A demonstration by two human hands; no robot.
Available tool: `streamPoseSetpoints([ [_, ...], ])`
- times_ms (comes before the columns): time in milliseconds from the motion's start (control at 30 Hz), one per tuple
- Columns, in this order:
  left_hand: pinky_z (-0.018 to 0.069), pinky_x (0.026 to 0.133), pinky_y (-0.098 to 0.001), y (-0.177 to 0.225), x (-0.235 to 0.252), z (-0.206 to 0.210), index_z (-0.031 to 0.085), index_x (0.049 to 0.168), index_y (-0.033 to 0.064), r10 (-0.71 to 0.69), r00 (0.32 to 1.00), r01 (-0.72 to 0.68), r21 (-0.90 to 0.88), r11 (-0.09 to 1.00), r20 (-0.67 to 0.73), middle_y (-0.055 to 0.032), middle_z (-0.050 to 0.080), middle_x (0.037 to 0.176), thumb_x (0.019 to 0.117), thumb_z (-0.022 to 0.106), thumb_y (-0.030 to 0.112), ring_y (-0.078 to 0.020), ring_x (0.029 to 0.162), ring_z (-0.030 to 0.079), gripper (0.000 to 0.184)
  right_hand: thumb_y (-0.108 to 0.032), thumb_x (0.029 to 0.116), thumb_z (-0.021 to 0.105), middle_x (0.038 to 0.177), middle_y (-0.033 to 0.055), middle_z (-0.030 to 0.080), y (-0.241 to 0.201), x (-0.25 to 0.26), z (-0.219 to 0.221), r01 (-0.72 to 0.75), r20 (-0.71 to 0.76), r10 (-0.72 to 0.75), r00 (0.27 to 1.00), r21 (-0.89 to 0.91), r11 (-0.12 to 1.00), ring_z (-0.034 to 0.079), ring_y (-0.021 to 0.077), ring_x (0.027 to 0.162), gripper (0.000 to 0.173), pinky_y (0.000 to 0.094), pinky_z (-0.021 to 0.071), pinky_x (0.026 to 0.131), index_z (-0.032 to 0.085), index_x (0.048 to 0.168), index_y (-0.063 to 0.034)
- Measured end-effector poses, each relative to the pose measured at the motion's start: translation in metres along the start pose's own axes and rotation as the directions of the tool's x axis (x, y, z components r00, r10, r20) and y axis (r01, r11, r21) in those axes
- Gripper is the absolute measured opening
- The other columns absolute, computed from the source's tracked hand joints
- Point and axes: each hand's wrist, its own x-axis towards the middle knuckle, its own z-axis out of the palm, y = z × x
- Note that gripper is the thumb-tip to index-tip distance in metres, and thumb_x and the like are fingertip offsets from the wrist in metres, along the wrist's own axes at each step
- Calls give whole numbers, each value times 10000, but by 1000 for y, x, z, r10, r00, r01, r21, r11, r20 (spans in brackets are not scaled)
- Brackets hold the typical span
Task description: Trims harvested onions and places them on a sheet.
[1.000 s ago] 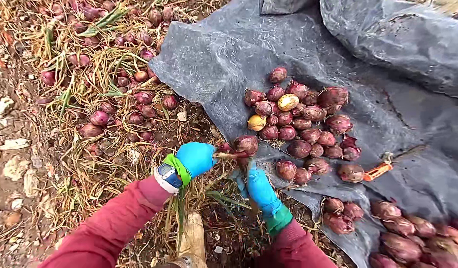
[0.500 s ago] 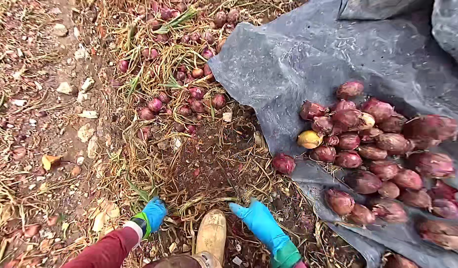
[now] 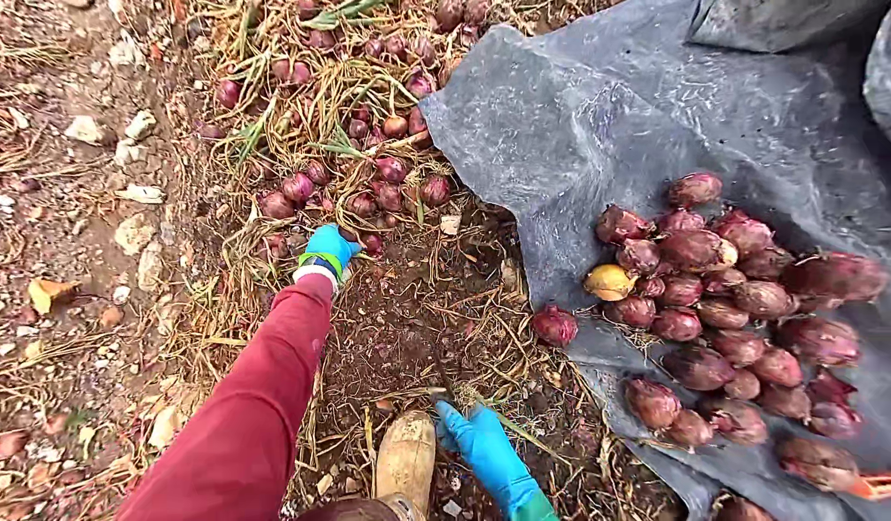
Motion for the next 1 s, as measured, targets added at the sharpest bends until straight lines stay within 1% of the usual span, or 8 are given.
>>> streamPoseSetpoints([
  [167, 581, 912, -606, 5, -69, -12, 638, 1337, 176, 301, 953, -289, -242, 926, 15, -107, 743, 1142, 775, 862, 428, -284, 1023, 729, 656, -649, 1059, 153, 636, 119, 596, 4, 32, 3, -59, 156, 12, 988, 301, 952, 605, 254, 514, 820, 433, 575, 512, 691, 1103, -32],
  [267, 625, 909, -437, 19, -154, -10, 621, 1382, 237, 501, 834, -379, -423, 823, 230, 14, 754, 1125, 772, 882, 370, -119, 980, 733, 677, -702, 1017, 244, 634, 92, 601, -13, 38, 14, 169, 126, -241, 962, 415, 894, 601, 220, 489, 835, 399, 578, 480, 689, 1082, 2],
  [367, 610, 924, -396, 33, -209, -4, 697, 1276, 252, 568, 649, -383, -427, 819, 506, 58, 764, 1069, 840, 873, 315, -83, 973, 721, 474, -875, 819, 498, 573, 57, 602, -45, 34, 17, 410, -62, -422, 905, 398, 821, 590, 182, 450, 816, 354, 556, 454, 651, 796, -73],
  [500, 580, 830, -505, 42, -212, -15, 764, 1038, 212, 700, 520, -720, -191, 668, 490, 3, 753, 952, 995, 682, 390, -172, 897, 716, 200, -837, 928, 256, 587, 63, 604, -61, 16, -18, 458, -86, -450, 889, 174, 872, 568, 174, 450, 853, 337, 520, 441, 656, 894, -83],
  [700, 580, 747, -491, 90, -236, -31, 776, 957, 221, 773, 610, -737, -234, 634, 173, 26, 741, 843, 998, 660, 398, -142, 796, 706, 215, -885, 889, 140, 573, 87, 582, -37, -10, -51, 455, -119, -440, 890, 193, 869, 545, 191, 421, 989, 355, 512, 412, 703, 976, -76],
  [800, 565, 792, -561, 135, -284, -42, 729, 1034, 190, 699, 522, -828, 93, 553, 489, -46, 734, 956, 1050, 510, 455, -254, 918, 714, 345, -954, 813, 213, 620, 51, 612, -35, -27, -69, 441, 34, -442, 896, 45, 897, 570, 169, 467, 998, 335, 512, 442, 703, 956, -97],
  [900, 555, 719, -584, 166, -311, -39, 715, 991, 164, 694, 430, -887, 126, 445, 578, -72, 727, 936, 1047, 505, 413, -295, 898, 713, 330, -937, 837, 181, 570, 59, 587, -39, -45, -89, 517, -130, -507, 852, 55, 854, 544, 178, 422, 948, 344, 492, 396, 660, 835, -119],
  [1000, 556, 798, -610, 172, -252, -43, 745, 1095, 182, 694, 661, -740, 93, 666, 284, -80, 754, 1060, 1055, 493, 412, -302, 996, 723, 344, -775, 951, -1, 533, 34, 532, -44, -43, -129, 626, -468, -449, 761, 349, 697, 500, 160, 382, 909, 344, 485, 365, 626, 967, -117],
])
